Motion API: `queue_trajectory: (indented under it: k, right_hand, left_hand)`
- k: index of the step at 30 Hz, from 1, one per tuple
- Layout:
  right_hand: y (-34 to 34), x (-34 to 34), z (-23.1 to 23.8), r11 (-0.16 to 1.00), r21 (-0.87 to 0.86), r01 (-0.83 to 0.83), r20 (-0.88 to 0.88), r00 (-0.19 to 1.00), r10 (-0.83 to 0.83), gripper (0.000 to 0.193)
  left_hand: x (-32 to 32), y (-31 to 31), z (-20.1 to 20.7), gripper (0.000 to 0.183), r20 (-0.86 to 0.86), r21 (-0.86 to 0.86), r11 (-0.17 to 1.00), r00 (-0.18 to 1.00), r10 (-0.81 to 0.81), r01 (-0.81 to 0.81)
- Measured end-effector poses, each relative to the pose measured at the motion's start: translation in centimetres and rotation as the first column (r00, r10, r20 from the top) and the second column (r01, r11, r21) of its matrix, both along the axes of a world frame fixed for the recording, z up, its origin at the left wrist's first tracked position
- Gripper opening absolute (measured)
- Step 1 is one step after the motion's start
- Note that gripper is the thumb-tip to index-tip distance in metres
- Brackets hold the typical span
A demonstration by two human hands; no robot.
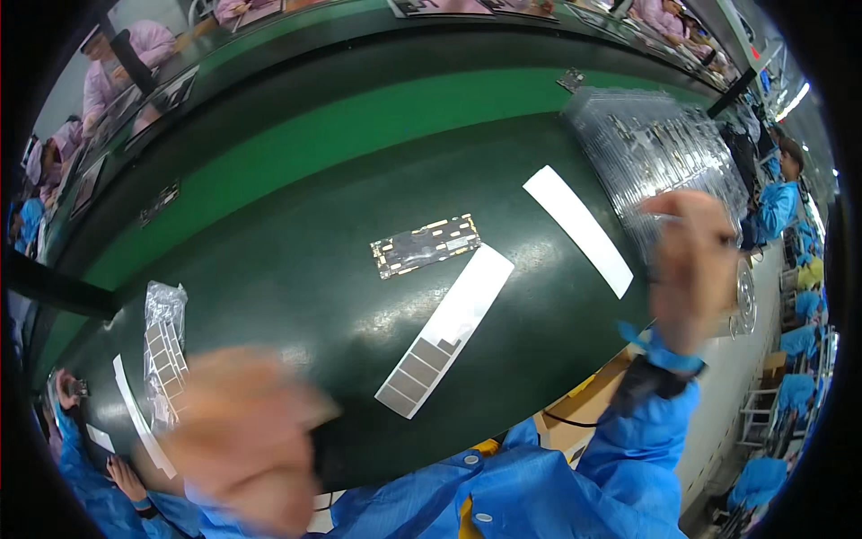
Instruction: Applying adhesive strips and small components to electronic circuit boards on an assembly line.
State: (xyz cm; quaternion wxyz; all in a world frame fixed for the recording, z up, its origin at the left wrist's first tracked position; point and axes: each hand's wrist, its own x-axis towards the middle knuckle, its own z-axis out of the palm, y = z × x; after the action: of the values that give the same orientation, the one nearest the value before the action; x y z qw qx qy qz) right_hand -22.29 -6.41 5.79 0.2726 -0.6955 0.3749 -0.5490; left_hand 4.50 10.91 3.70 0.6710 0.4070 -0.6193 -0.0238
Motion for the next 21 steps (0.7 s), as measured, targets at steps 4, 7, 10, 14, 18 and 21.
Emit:
queue_trajectory:
  k: [4, 7, 10, 14, 18, 21]
  right_hand:
    - [-3.5, 5.8, -8.6, 0.806, 0.465, -0.367, 0.4, 0.899, 0.178, 0.022]
    - [-4.5, 6.5, -11.4, 0.746, 0.56, -0.36, 0.446, 0.89, 0.095, 0.023]
    - [-4.3, 6.2, -11.6, 0.755, 0.557, -0.346, 0.395, 0.91, 0.127, 0.026]
    - [-4.3, 6.3, -12.8, 0.802, 0.538, -0.259, 0.33, 0.941, 0.082, 0.036]
    - [-5.5, 5.2, -14.3, 0.894, 0.441, -0.085, 0.271, 0.962, -0.042, 0.044]
    - [-6.7, 4.5, -15.4, 0.902, 0.428, 0.054, 0.196, 0.969, -0.151, 0.051]
  left_hand:
    - [-3.3, -2.9, -6.7, 0.047, 0.475, 0.667, 0.741, 0.719, -0.507, 0.081]
    - [-4.3, -3.2, -6.9, 0.058, 0.613, 0.697, 0.702, 0.631, -0.476, -0.148]
    - [-3.0, -4.0, -7.8, 0.061, 0.642, 0.716, 0.683, 0.52, -0.564, -0.143]
    - [-1.1, -5.3, -8.6, 0.053, 0.58, 0.749, 0.663, 0.48, -0.658, 0.004]
    - [-0.8, -6.7, -9.2, 0.045, 0.537, 0.735, 0.665, 0.485, -0.69, 0.132]
    - [-0.1, -7.0, -8.8, 0.044, 0.423, 0.763, 0.606, 0.535, -0.731, 0.225]
